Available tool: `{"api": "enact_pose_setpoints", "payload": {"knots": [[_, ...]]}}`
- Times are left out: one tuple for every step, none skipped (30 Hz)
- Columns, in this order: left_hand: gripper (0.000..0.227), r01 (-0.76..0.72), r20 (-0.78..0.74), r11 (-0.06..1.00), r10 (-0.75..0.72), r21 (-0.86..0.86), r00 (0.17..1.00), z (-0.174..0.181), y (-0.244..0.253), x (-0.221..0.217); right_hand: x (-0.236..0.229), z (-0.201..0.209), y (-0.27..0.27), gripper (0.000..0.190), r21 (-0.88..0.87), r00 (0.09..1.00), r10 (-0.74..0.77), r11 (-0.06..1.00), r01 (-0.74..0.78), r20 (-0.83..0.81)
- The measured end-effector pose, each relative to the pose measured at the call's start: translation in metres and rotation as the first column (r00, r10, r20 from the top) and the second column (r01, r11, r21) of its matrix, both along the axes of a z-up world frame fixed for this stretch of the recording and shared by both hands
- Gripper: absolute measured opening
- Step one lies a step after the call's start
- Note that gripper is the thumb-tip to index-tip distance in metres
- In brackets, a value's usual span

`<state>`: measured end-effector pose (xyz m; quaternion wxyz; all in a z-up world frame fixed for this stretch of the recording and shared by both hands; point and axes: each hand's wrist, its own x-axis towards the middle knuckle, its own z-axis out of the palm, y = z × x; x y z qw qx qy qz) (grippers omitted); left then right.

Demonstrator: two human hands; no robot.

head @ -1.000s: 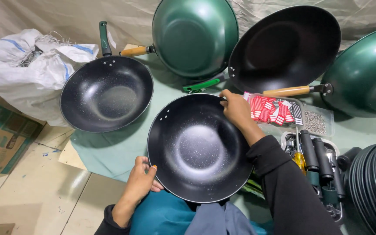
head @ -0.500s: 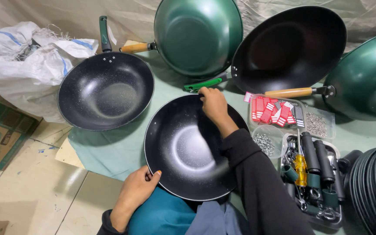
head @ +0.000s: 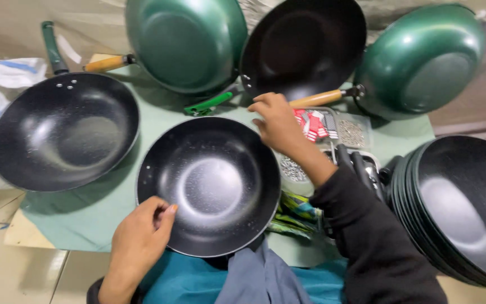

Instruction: Attaching a metal bracket to the rim of a wok using a screwdriver and screws.

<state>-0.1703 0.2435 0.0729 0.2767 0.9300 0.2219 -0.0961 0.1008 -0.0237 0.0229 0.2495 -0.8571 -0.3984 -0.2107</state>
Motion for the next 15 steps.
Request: {"api": "enact_pose_setpoints", "payload": {"knots": [[0.029,0.013,-0.005,1.0,-0.013,0.0,1.0,0.001,-0.009,0.008,-0.005,0.012,-0.023,0.032,0.0,1.0,-0.013,1.0,0.013,-0.005],[0.025,0.1,0.085,0.994,-0.096,-0.048,0.992,0.003,-0.017,0.018,-0.008,0.025,-0.045,0.031,-0.009,0.999,-0.036,0.999,0.036,-0.036],[0.022,0.189,0.18,0.978,-0.171,-0.088,0.969,0.004,-0.025,0.027,-0.013,0.038,-0.066,0.031,-0.018,0.996,-0.059,0.998,0.058,-0.067],[0.022,0.203,0.176,0.976,-0.186,-0.085,0.967,0.009,-0.037,0.036,-0.026,0.057,-0.079,0.031,-0.015,0.995,-0.074,0.997,0.073,-0.07],[0.02,0.309,0.227,0.95,-0.29,-0.053,0.93,0.013,-0.048,0.046,-0.039,0.076,-0.092,0.038,0.004,0.99,-0.094,0.995,0.095,-0.108],[0.019,0.407,0.275,0.913,-0.388,-0.016,0.88,0.018,-0.061,0.057,-0.049,0.096,-0.104,0.048,0.022,0.983,-0.112,0.993,0.117,-0.144],[0.019,0.419,0.273,0.908,-0.399,-0.014,0.875,0.023,-0.075,0.069,-0.038,0.074,-0.131,0.048,0.024,0.981,-0.124,0.991,0.129,-0.146],[0.022,0.518,0.356,0.855,-0.483,-0.004,0.8,0.027,-0.088,0.08,-0.028,0.053,-0.157,0.033,-0.004,0.955,-0.262,0.965,0.264,-0.142],[0.025,0.611,0.433,0.791,-0.556,0.014,0.71,0.031,-0.102,0.091,-0.019,0.031,-0.183,0.021,-0.031,0.909,-0.394,0.919,0.393,-0.134],[0.025,0.618,0.43,0.786,-0.562,0.013,0.706,0.024,-0.121,0.107,-0.019,0.022,-0.193,0.021,-0.031,0.906,-0.401,0.916,0.401,-0.138],[0.026,0.658,0.44,0.752,-0.599,0.023,0.669,0.017,-0.139,0.124,-0.019,0.013,-0.203,0.021,-0.082,0.893,-0.429,0.903,0.422,-0.132],[0.026,0.695,0.452,0.718,-0.632,0.037,0.629,0.01,-0.158,0.14,-0.018,0.005,-0.213,0.021,-0.131,0.882,-0.456,0.888,0.441,-0.12],[0.026,0.7,0.453,0.713,-0.637,0.039,0.624,0.001,-0.176,0.154,-0.016,-0.005,-0.218,0.021,-0.129,0.879,-0.461,0.885,0.447,-0.119],[0.023,0.722,0.429,0.691,-0.663,0.034,0.614,-0.008,-0.194,0.169,-0.015,-0.017,-0.222,0.02,-0.169,0.868,-0.467,0.881,0.441,-0.168],[0.021,0.744,0.406,0.668,-0.687,0.028,0.602,-0.017,-0.213,0.183,-0.015,-0.029,-0.227,0.02,-0.209,0.855,-0.472,0.877,0.432,-0.216]]}}
